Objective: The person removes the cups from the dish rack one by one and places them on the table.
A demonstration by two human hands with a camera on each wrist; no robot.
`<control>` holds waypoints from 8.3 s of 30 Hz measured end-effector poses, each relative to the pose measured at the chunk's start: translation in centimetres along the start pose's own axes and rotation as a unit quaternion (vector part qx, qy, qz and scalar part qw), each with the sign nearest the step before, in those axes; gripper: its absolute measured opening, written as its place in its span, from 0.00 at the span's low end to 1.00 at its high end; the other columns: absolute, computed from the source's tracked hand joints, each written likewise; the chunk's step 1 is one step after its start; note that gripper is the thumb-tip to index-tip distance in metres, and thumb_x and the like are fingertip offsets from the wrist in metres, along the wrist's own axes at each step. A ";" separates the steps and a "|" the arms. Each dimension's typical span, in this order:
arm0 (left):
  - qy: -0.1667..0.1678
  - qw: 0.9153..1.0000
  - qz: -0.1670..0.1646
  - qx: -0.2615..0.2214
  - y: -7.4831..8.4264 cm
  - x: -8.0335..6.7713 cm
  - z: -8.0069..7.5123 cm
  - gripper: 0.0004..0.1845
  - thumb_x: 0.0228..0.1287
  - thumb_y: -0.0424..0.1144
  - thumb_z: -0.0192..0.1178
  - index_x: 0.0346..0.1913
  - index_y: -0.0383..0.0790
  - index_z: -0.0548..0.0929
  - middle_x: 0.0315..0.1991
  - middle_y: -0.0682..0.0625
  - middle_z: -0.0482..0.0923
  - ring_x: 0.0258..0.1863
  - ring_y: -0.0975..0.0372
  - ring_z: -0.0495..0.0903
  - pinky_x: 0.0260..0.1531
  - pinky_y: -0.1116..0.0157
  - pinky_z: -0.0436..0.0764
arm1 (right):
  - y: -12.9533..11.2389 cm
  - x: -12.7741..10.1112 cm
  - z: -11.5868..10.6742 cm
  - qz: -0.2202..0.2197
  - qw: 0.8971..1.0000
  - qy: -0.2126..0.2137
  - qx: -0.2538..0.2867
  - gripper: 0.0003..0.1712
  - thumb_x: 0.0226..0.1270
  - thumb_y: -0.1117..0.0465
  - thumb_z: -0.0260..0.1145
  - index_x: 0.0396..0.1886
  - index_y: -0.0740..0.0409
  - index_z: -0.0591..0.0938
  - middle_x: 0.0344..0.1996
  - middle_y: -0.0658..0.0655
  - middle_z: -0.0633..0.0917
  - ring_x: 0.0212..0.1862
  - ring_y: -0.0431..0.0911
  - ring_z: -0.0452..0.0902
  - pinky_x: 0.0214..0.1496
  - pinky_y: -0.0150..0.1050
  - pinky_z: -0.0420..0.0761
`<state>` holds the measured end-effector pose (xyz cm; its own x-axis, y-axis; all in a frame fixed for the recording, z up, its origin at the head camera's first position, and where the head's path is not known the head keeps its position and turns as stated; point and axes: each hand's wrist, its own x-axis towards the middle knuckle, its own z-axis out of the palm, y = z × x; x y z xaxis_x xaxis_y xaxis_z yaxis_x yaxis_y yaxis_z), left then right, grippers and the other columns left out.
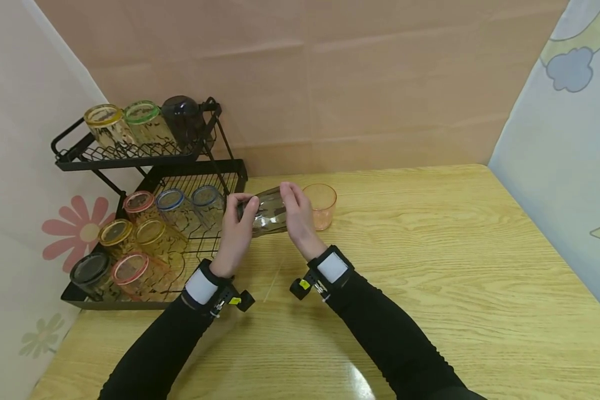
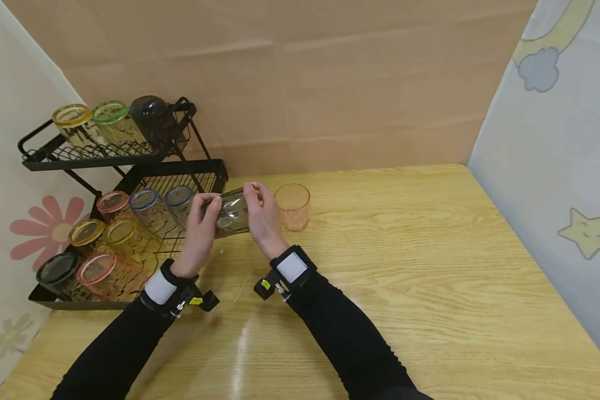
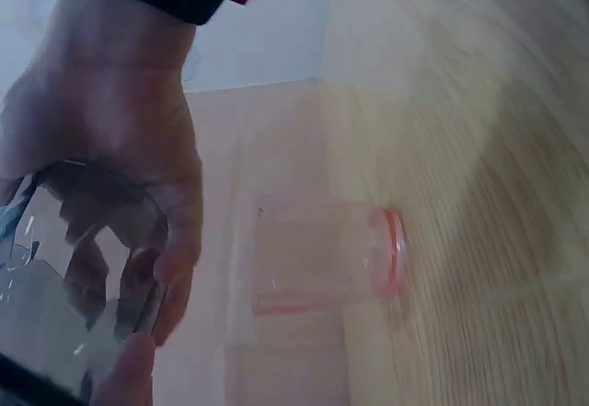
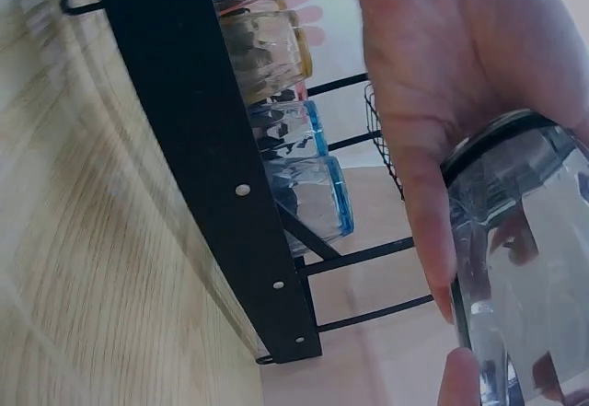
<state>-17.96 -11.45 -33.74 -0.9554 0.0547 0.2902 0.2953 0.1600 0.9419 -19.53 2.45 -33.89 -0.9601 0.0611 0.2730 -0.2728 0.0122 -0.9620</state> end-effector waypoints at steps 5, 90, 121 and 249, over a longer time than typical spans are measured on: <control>-0.105 0.991 -0.030 0.079 0.3 -0.1 -1.6 0.21 0.78 0.46 0.45 0.62 0.33 0.63 0.56 0.38 0.66 0.47 0.51 0.71 0.40 0.59 0.75 | 0.4 -0.5 -0.9 -0.034 0.999 -0.030 -0.019 0.20 0.78 0.53 0.48 0.52 0.65 0.76 0.45 0.64 0.77 0.48 0.57 0.72 0.46 0.42 0.71; -0.136 0.779 0.001 0.612 2.5 6.0 -12.4 0.57 0.54 0.77 0.51 0.74 0.35 0.58 0.70 0.27 0.54 0.66 0.30 0.54 0.54 0.30 0.60 | 1.1 7.6 -17.1 -0.059 0.779 -0.208 -0.588 0.47 0.69 0.30 0.47 0.76 0.57 0.57 0.71 0.70 0.58 0.69 0.67 0.53 0.59 0.66 0.66; -0.185 0.787 -0.065 0.585 -2.2 9.6 -11.3 0.56 0.58 0.76 0.48 0.74 0.33 0.56 0.68 0.24 0.54 0.65 0.31 0.55 0.57 0.35 0.63 | -5.9 4.4 -13.4 -0.134 0.730 -0.259 -0.618 0.51 0.65 0.24 0.46 0.78 0.49 0.52 0.75 0.62 0.53 0.73 0.61 0.48 0.65 0.63 0.61; 0.069 0.996 0.037 -0.035 -0.6 -0.3 -1.6 0.16 0.79 0.48 0.39 0.50 0.39 0.69 0.48 0.45 0.70 0.44 0.56 0.73 0.38 0.68 0.78 | 0.1 -1.0 2.8 -0.018 0.999 -0.038 0.013 0.29 0.75 0.45 0.46 0.66 0.56 0.68 0.59 0.62 0.73 0.51 0.56 0.76 0.45 0.50 0.80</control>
<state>-17.83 -13.18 -34.09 -0.9239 -0.0738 0.3754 0.3685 0.0920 0.9251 -18.78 -0.39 -34.20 -0.9513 -0.0144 0.3080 -0.3078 -0.0130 -0.9514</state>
